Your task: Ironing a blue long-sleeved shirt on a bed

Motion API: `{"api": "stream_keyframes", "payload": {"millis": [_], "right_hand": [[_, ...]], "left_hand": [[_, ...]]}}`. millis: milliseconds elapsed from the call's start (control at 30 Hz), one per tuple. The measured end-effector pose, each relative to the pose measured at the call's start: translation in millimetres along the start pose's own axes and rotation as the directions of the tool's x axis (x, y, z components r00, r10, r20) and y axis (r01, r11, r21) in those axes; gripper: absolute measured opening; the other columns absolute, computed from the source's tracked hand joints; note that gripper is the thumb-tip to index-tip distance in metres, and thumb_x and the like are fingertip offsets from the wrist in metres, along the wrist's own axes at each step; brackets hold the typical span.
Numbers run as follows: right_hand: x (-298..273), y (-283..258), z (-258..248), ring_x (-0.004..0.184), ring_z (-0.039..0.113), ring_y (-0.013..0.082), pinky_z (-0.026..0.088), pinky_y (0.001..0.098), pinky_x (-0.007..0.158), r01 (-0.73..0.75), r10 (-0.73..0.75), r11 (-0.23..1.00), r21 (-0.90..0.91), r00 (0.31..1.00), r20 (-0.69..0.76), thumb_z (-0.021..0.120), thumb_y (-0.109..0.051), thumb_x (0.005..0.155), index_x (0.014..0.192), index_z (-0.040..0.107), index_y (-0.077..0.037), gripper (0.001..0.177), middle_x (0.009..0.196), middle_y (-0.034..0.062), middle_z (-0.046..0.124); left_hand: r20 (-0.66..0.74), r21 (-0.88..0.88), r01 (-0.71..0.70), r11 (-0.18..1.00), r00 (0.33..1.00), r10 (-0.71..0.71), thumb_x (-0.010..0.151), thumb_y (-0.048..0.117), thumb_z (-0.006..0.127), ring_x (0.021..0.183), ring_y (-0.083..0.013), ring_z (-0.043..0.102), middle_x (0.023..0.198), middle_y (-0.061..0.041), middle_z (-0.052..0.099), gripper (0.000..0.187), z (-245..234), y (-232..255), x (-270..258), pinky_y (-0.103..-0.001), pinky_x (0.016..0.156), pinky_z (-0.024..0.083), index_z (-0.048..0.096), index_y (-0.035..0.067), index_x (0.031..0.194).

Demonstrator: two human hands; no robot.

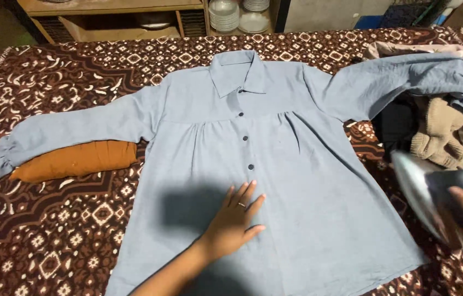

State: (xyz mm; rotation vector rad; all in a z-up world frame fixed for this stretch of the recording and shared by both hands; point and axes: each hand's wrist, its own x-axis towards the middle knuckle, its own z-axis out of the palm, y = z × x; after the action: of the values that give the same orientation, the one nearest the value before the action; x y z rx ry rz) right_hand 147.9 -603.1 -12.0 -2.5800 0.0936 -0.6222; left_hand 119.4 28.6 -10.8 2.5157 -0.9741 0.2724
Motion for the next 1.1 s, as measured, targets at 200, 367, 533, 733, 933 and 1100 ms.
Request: {"api": "stream_keyframes", "payload": {"millis": [200,367,533,733,933,1100], "right_hand": [[-21.7,-285.4,-19.0,0.079,0.069,0.0379,0.053,0.0452,0.073,-0.150,0.257,0.882,-0.446,0.948,0.189,0.067,-0.052,0.094,0.126,0.064,-0.019,0.046,0.087,0.0215,0.073],[-26.5,-356.4,55.3,0.075,0.076,0.0375,0.059,0.0465,0.068,0.076,0.097,0.898,-0.433,0.926,0.364,0.061,-0.063,0.088,0.117,0.061,-0.024,0.048,0.092,0.0121,0.077],[10.9,-388.5,103.6,0.078,0.069,0.0505,0.053,0.0576,0.063,0.156,-0.015,0.904,-0.399,0.942,0.336,0.059,-0.060,0.096,0.102,0.054,-0.016,0.044,0.079,0.0182,0.072],[84.1,-368.0,161.9,0.071,0.071,0.0453,0.053,0.0557,0.056,0.172,-0.112,0.855,-0.489,0.982,0.150,0.063,-0.060,0.099,0.099,0.057,-0.013,0.048,0.076,0.0186,0.072],[85.1,-359.0,161.9,0.068,0.071,0.0455,0.053,0.0546,0.057,0.233,-0.155,0.826,-0.513,0.970,0.189,0.056,-0.063,0.100,0.103,0.055,-0.014,0.049,0.070,0.0188,0.070],[95.0,-372.1,129.4,0.084,0.072,0.0422,0.053,0.0483,0.071,0.223,-0.016,0.893,-0.390,0.883,0.468,0.055,-0.070,0.092,0.109,0.064,-0.017,0.056,0.085,0.0191,0.074]], "left_hand": [[0.043,-0.216,-0.254,0.943,0.962,0.269,0.090,0.034,0.070,0.144,-0.0373,0.041,0.149,-0.019,0.052,0.042,-7.3,17.8,-0.5,-0.063,0.118,0.022,0.062,0.006,0.120],[0.035,-0.252,-0.378,0.891,0.917,0.398,0.093,0.027,0.065,0.133,-0.0314,0.056,0.130,-0.014,0.065,0.023,-4.7,36.1,-6.1,-0.056,0.124,0.026,0.063,0.006,0.102],[0.073,-0.250,-0.353,0.902,0.922,0.381,0.092,0.028,0.064,0.138,-0.0331,0.049,0.142,-0.017,0.057,0.038,-7.1,36.7,-7.9,-0.052,0.124,0.026,0.062,0.009,0.125],[0.071,-0.268,-0.333,0.904,0.929,0.364,0.093,0.030,0.058,0.137,-0.0357,0.051,0.146,-0.020,0.056,0.039,0.4,35.8,-9.7,-0.052,0.123,0.028,0.063,0.010,0.126],[0.202,-0.329,-0.296,0.897,0.905,0.373,0.102,0.030,0.050,0.146,-0.0391,0.042,0.154,-0.023,0.047,0.042,0.1,27.3,-9.7,-0.054,0.127,0.022,0.055,0.004,0.135],[0.217,-0.358,-0.182,0.916,0.938,0.272,0.094,0.037,0.051,0.156,-0.0402,0.028,0.166,-0.024,0.033,0.063,-3.6,34.3,-9.9,-0.055,0.128,0.014,0.046,0.007,0.149]]}}
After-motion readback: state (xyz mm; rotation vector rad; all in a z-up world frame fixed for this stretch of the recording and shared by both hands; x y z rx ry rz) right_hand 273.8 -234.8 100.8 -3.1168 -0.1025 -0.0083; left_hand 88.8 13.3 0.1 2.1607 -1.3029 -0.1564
